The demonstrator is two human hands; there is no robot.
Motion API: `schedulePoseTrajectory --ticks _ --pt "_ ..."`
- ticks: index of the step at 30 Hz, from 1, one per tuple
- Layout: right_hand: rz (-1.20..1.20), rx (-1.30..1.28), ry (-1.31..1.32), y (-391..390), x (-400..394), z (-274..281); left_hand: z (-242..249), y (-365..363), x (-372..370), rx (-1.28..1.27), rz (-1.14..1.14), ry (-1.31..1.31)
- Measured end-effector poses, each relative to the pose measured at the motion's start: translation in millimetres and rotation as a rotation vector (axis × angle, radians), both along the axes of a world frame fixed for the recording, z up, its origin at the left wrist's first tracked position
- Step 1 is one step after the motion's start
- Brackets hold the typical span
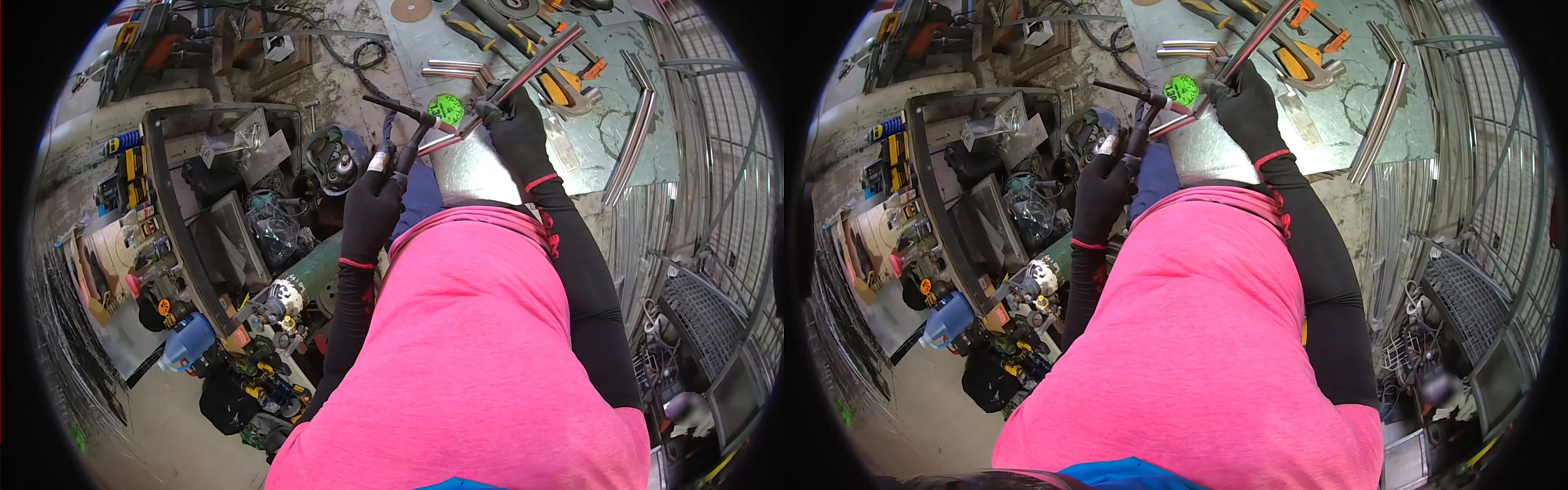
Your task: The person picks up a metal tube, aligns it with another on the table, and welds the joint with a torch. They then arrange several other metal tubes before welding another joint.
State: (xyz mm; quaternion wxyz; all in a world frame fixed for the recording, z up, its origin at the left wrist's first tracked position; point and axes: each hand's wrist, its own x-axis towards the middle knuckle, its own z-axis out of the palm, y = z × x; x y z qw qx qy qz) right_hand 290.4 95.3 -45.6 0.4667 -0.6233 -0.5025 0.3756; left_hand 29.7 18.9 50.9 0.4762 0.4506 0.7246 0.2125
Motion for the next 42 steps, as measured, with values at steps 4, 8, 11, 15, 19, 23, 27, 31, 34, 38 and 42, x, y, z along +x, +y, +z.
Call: schedulePoseTrajectory --ticks 4,8,11,15,19,23,27,31,34,38,42 --pt "-0.006 -0.018 -0.032 0 0 0 2 0 -2 -0.043 -0.041 0.006" --pt "-0.017 -0.013 -0.023 0 -2 2 7 0 2 -0.012 -0.022 -0.028" --pt "0.004 -0.144 0.098 1 -2 14 -2 -1 -3 0.034 -0.054 -0.030" --pt "0.039 -0.064 0.000 3 1 10 8 0 2 0.016 -0.070 0.022" --pt "0.036 -0.033 -0.064 8 1 12 10 4 5 -0.056 -0.006 -0.028" --pt "0.047 -0.107 -0.175 8 1 23 13 5 7 -0.088 0.019 -0.052" --pt "0.048 -0.077 -0.156 10 1 20 12 6 4 -0.095 0.028 -0.057" --pt "0.049 -0.099 -0.135 12 1 19 9 3 4 -0.098 0.032 -0.060" --pt "0.051 -0.125 -0.134 13 1 20 10 3 7 -0.091 0.046 -0.052" --pt "0.047 -0.130 -0.135 12 1 20 10 3 6 -0.098 0.045 -0.014" --pt "0.042 -0.077 -0.120 12 0 13 8 5 7 -0.070 0.038 -0.023"
